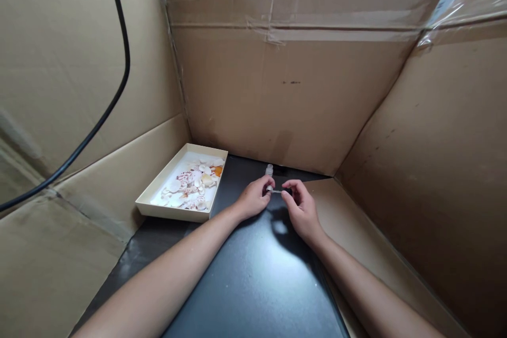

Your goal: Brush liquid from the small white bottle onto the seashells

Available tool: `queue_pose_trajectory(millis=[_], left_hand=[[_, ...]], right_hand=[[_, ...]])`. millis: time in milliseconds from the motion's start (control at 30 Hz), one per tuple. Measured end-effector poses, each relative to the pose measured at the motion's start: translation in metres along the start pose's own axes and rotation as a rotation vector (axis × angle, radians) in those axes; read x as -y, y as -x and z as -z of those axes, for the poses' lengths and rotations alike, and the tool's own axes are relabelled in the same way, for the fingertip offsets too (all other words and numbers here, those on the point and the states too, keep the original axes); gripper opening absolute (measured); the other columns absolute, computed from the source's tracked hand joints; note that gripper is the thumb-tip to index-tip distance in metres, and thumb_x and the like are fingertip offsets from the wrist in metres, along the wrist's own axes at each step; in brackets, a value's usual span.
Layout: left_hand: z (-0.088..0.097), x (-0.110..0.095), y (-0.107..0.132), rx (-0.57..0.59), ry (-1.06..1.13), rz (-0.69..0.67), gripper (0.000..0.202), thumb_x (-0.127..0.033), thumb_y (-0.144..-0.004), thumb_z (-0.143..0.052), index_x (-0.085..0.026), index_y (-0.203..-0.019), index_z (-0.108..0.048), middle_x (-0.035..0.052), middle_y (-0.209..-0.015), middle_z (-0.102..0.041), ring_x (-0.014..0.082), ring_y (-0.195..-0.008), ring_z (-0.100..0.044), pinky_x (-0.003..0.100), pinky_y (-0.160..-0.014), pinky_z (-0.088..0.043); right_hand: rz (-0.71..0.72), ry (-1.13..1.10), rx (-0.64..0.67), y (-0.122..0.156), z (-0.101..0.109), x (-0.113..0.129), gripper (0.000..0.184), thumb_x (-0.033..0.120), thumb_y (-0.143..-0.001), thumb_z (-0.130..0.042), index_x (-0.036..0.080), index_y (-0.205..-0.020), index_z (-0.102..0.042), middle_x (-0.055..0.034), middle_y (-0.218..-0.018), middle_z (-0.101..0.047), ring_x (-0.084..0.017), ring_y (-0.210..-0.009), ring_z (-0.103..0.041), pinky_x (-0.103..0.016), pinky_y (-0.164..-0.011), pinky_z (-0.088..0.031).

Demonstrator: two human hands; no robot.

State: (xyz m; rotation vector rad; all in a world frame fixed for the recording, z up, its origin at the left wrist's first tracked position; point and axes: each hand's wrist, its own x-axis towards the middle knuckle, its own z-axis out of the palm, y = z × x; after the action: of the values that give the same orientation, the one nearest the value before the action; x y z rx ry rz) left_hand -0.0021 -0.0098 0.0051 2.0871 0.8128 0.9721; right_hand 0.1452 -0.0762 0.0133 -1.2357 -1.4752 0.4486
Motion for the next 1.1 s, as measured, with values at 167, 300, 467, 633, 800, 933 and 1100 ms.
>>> queue_pose_trajectory(millis=[167,300,467,633,800,933,1100], left_hand=[[-0.0017,0.0022,-0.0002,-0.012,0.003,0.030,0.012,-0.015,-0.077,-0.052,-0.018,-0.088,-0.049,-0.0034,-0.071,-0.049,0.0107,-0.064,-0.044,0.021,-0.059,-0.033],[-0.0014,0.0008,-0.0002,-0.017,-0.015,0.041,0.012,-0.016,-0.076,-0.054,-0.018,-0.088,-0.050,-0.0032,-0.071,-0.049,0.0103,-0.063,-0.043,0.021,-0.058,-0.033],[-0.0010,0.0002,-0.0007,-0.021,-0.027,0.038,0.012,-0.016,-0.076,-0.054,-0.017,-0.088,-0.051,-0.0028,-0.073,-0.050,0.0104,-0.064,-0.044,0.021,-0.059,-0.034],[-0.0017,0.0023,-0.0005,-0.020,-0.019,0.020,0.012,-0.015,-0.078,-0.053,-0.018,-0.089,-0.051,-0.0033,-0.072,-0.049,0.0104,-0.064,-0.044,0.021,-0.059,-0.034],[-0.0019,0.0029,-0.0001,-0.014,-0.014,0.015,0.012,-0.015,-0.078,-0.052,-0.018,-0.090,-0.050,-0.0036,-0.071,-0.048,0.0102,-0.063,-0.043,0.021,-0.059,-0.034],[-0.0018,0.0035,-0.0002,-0.008,-0.012,0.013,0.013,-0.015,-0.078,-0.051,-0.018,-0.090,-0.050,-0.0037,-0.071,-0.048,0.0102,-0.063,-0.043,0.021,-0.059,-0.033],[-0.0018,0.0031,-0.0003,-0.001,-0.020,0.026,0.013,-0.015,-0.077,-0.052,-0.018,-0.089,-0.050,-0.0041,-0.069,-0.047,0.0100,-0.061,-0.042,0.021,-0.057,-0.032]], right_hand=[[0.000,0.071,-0.043,-0.0002,-0.0008,0.0005,0.014,0.028,-0.081,-0.056,0.019,-0.092,-0.055,0.0013,-0.075,-0.052,-0.013,-0.061,-0.043,-0.025,-0.059,-0.036],[-0.001,0.023,-0.018,-0.0003,-0.0003,0.0000,0.015,0.030,-0.084,-0.053,0.019,-0.094,-0.055,0.0020,-0.072,-0.050,-0.013,-0.061,-0.043,-0.025,-0.058,-0.035],[-0.017,0.073,-0.041,-0.0004,0.0005,-0.0008,0.013,0.029,-0.083,-0.055,0.019,-0.092,-0.056,0.0014,-0.074,-0.051,-0.013,-0.062,-0.043,-0.026,-0.059,-0.035],[0.001,0.033,0.002,-0.0001,0.0005,-0.0002,0.014,0.029,-0.084,-0.054,0.020,-0.094,-0.056,0.0020,-0.073,-0.051,-0.013,-0.062,-0.043,-0.025,-0.059,-0.035],[-0.011,0.039,-0.032,0.0001,0.0010,0.0001,0.013,0.029,-0.083,-0.053,0.020,-0.092,-0.057,0.0025,-0.070,-0.050,-0.013,-0.060,-0.042,-0.025,-0.057,-0.033],[0.004,0.062,-0.006,-0.0002,0.0012,0.0012,0.013,0.028,-0.082,-0.054,0.020,-0.092,-0.058,0.0026,-0.070,-0.050,-0.013,-0.059,-0.042,-0.025,-0.057,-0.034],[0.009,0.080,-0.042,-0.0005,0.0013,0.0015,0.011,0.028,-0.082,-0.053,0.020,-0.088,-0.057,0.0019,-0.070,-0.051,-0.013,-0.061,-0.043,-0.025,-0.058,-0.035]])
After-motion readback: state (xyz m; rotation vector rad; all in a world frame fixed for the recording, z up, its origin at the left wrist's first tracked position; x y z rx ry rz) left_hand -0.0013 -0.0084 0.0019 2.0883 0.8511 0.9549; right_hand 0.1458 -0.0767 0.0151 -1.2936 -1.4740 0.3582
